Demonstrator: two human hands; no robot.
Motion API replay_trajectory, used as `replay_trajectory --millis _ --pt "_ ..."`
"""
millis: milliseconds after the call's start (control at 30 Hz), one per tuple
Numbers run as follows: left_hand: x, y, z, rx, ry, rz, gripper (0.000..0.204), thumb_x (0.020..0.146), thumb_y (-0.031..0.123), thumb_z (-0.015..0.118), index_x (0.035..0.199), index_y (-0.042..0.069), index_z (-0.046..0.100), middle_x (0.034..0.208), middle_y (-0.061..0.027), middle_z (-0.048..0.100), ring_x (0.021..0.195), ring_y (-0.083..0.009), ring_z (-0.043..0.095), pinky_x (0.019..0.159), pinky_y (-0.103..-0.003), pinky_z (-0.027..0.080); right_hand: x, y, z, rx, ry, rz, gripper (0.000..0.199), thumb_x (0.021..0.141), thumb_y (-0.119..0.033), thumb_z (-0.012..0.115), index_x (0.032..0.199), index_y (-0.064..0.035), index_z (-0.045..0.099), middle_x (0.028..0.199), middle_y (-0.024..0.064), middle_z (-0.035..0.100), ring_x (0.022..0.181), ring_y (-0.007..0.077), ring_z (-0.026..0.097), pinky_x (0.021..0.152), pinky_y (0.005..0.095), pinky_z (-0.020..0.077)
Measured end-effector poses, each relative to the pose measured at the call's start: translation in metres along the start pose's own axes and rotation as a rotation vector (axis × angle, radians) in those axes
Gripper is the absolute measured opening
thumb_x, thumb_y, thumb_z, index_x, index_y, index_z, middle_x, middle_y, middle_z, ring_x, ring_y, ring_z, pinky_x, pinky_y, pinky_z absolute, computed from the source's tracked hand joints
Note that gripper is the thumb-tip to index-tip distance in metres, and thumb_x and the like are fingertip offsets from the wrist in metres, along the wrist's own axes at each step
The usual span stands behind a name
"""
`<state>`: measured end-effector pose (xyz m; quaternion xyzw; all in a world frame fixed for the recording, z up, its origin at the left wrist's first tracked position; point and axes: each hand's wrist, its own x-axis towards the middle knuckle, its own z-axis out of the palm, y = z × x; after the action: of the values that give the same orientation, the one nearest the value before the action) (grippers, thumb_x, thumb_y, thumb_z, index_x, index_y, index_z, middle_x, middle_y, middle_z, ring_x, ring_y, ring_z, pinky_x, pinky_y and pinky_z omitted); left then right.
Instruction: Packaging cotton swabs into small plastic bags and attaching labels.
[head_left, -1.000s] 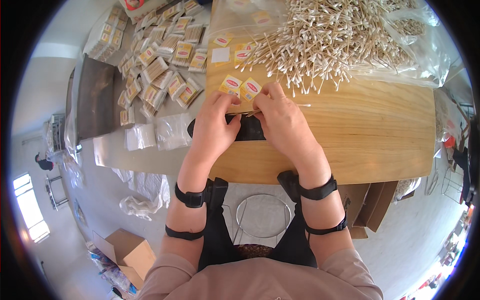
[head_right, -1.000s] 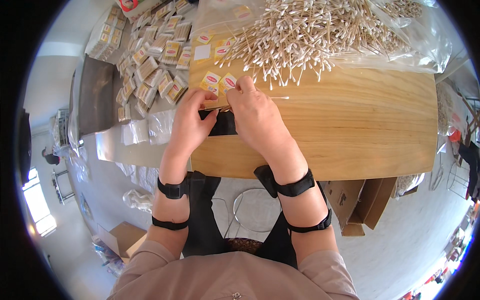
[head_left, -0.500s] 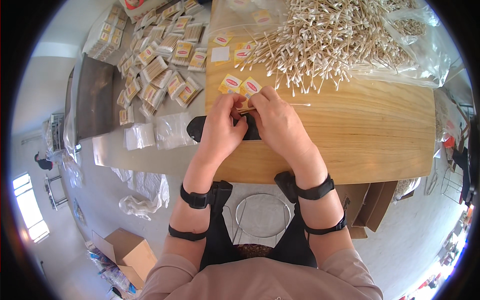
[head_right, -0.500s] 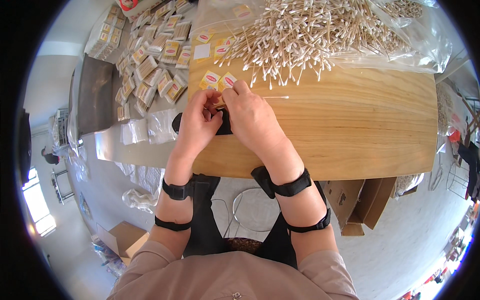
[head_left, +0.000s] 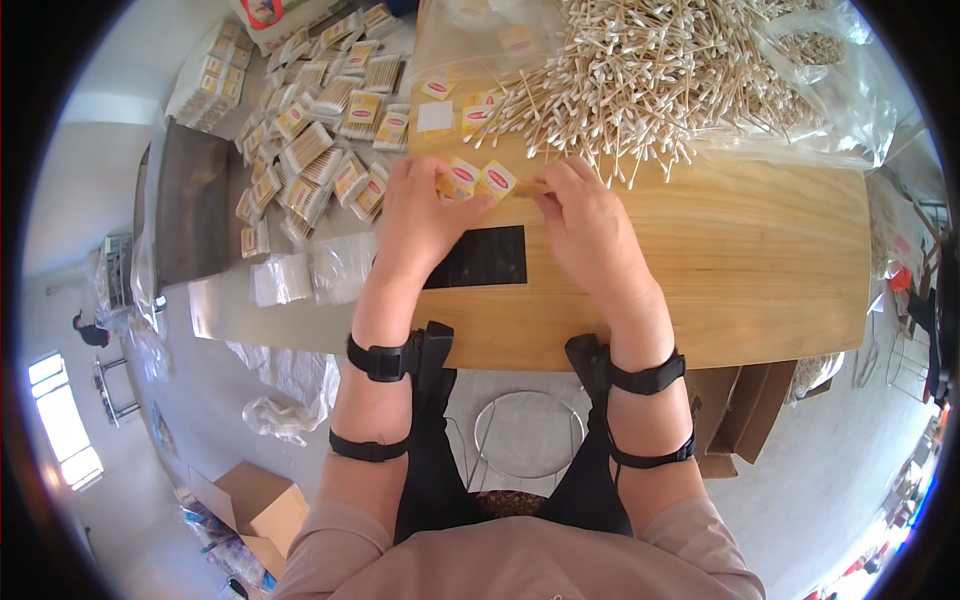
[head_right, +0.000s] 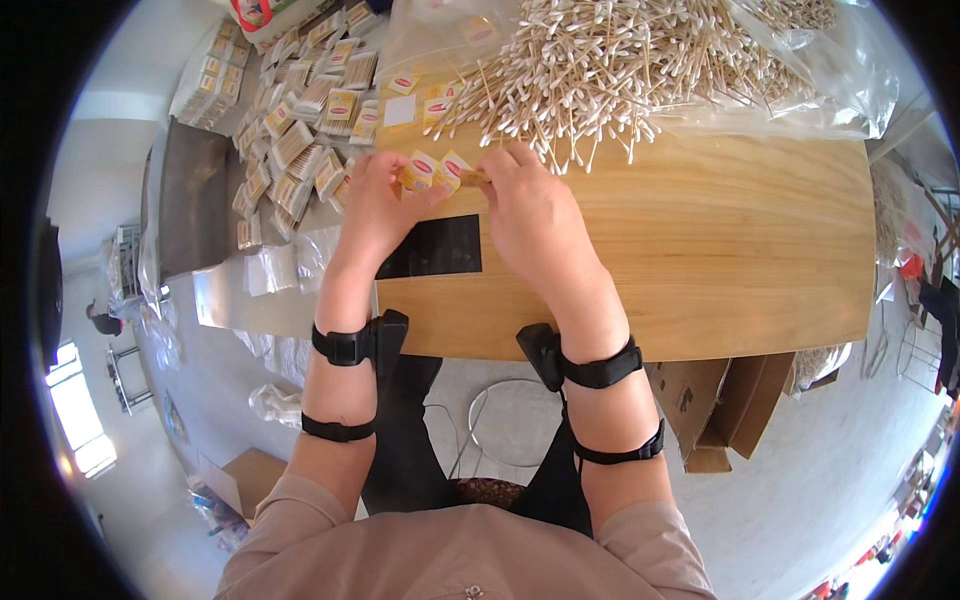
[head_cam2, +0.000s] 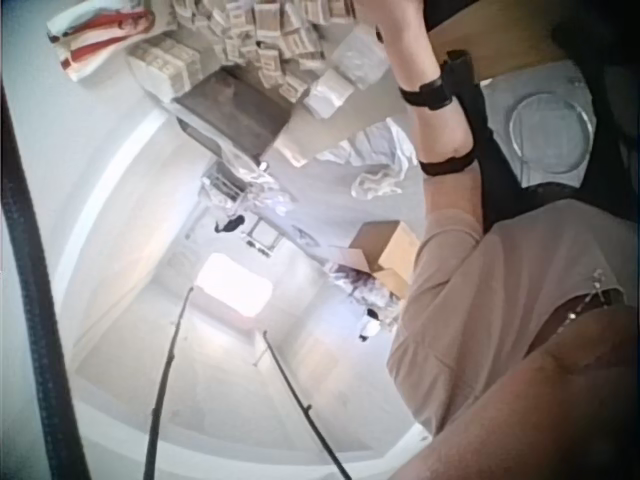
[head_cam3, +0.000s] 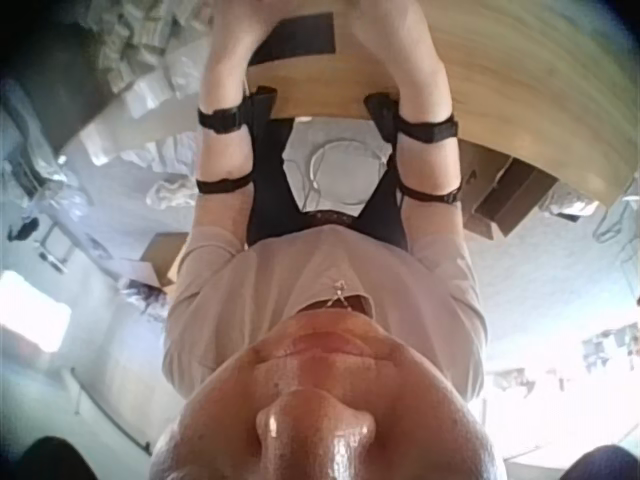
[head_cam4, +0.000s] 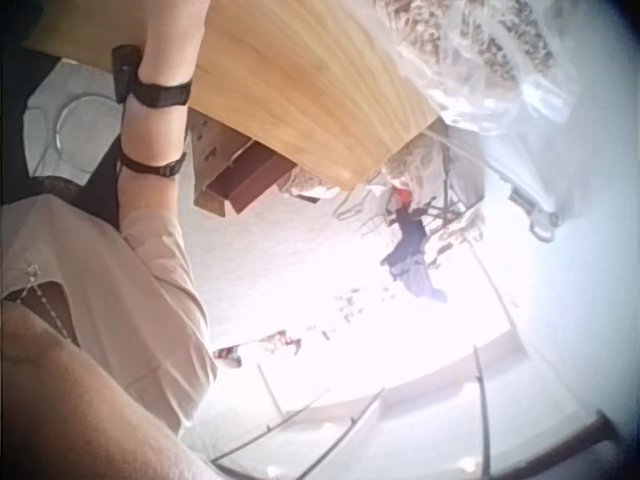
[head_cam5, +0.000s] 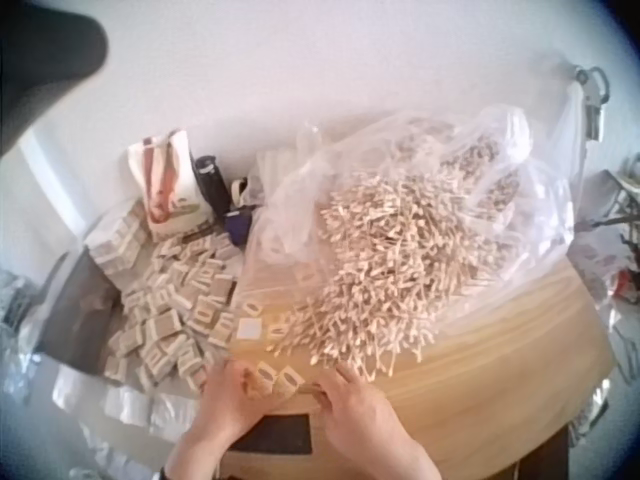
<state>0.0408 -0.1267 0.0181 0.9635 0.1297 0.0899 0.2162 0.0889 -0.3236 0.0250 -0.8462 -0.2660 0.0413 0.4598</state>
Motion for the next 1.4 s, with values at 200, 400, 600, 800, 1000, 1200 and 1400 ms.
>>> replay_trajectory --millis 200,400,600,800,1000,1200,1400 --pt "-0.011 0.006 0.0 -0.122 -0.06 0.063 0.049 0.071 0.016 0.085 0.109 0.001 0.058 0.107 -0.0137 0.056 0.095 -0.0271 0.06 0.084 -0.036 0.051 0.002 0.003 -0.016 0.023 0.054 0.022 0.012 0.089 -0.004 0.058 0.101 -0.0024 0.055 0.099 0.0171 0.059 0.086 0.041 0.06 0.072 0.0476 0.0498" --pt "-0.018 -0.003 -0.003 -0.089 -0.047 -0.035 0.046 0.068 0.011 0.086 0.105 0.001 0.059 0.102 -0.0128 0.057 0.092 -0.0279 0.06 0.081 -0.037 0.051 0.0 0.003 -0.021 0.016 0.046 0.046 0.012 0.089 -0.003 0.058 0.101 -0.0019 0.056 0.098 0.017 0.059 0.086 0.0403 0.06 0.073 0.0465 0.0496" --pt "-0.006 -0.002 -0.005 -0.18 -0.133 -0.02 0.036 0.075 0.008 0.081 0.104 0.0 0.062 0.1 -0.01 0.058 0.089 -0.021 0.059 0.08 -0.031 0.051 0.0 0.003 -0.022 0.054 0.04 0.044 0.011 0.089 -0.004 0.058 0.1 -0.001 0.056 0.1 0.0171 0.06 0.089 0.0398 0.06 0.075 0.0458 0.0495" --pt "0.004 0.011 0.0 -0.286 -0.105 -0.011 0.037 0.074 0.011 0.082 0.104 0.001 0.063 0.101 -0.0104 0.058 0.092 -0.0218 0.059 0.082 -0.03 0.05 0.0 0.003 -0.025 0.06 0.036 0.043 0.012 0.089 -0.003 0.059 0.101 -0.0007 0.057 0.1 0.0173 0.06 0.09 0.0399 0.06 0.076 0.0458 0.0493" --pt "0.005 0.02 0.009 -0.136 -0.132 0.073 0.036 0.072 0.013 0.083 0.098 0.001 0.061 0.099 -0.0117 0.058 0.091 -0.0258 0.061 0.081 -0.034 0.051 0.002 0.002 -0.024 0.038 0.023 0.049 0.013 0.089 -0.003 0.058 0.101 -0.0003 0.058 0.101 0.0176 0.06 0.091 0.0402 0.06 0.075 0.0462 0.0494" --pt "0.002 0.026 0.004 -0.108 -0.199 0.052 0.033 0.072 0.011 0.083 0.091 0.0 0.059 0.093 -0.011 0.059 0.085 -0.0243 0.061 0.075 -0.035 0.05 0.001 0.004 -0.023 0.052 0.04 0.061 0.012 0.089 -0.003 0.059 0.1 -0.0007 0.058 0.1 0.0174 0.06 0.091 0.0401 0.06 0.075 0.0463 0.0492" --pt "0.003 0.033 0.002 -0.201 -0.236 -0.071 0.033 0.072 0.011 0.082 0.091 0.0 0.058 0.088 -0.0123 0.061 0.078 -0.0259 0.06 0.071 -0.035 0.05 0.002 0.004 -0.024 0.035 0.039 0.046 0.011 0.089 -0.004 0.059 0.1 -0.0012 0.058 0.099 0.0168 0.06 0.089 0.04 0.06 0.074 0.0465 0.0494"
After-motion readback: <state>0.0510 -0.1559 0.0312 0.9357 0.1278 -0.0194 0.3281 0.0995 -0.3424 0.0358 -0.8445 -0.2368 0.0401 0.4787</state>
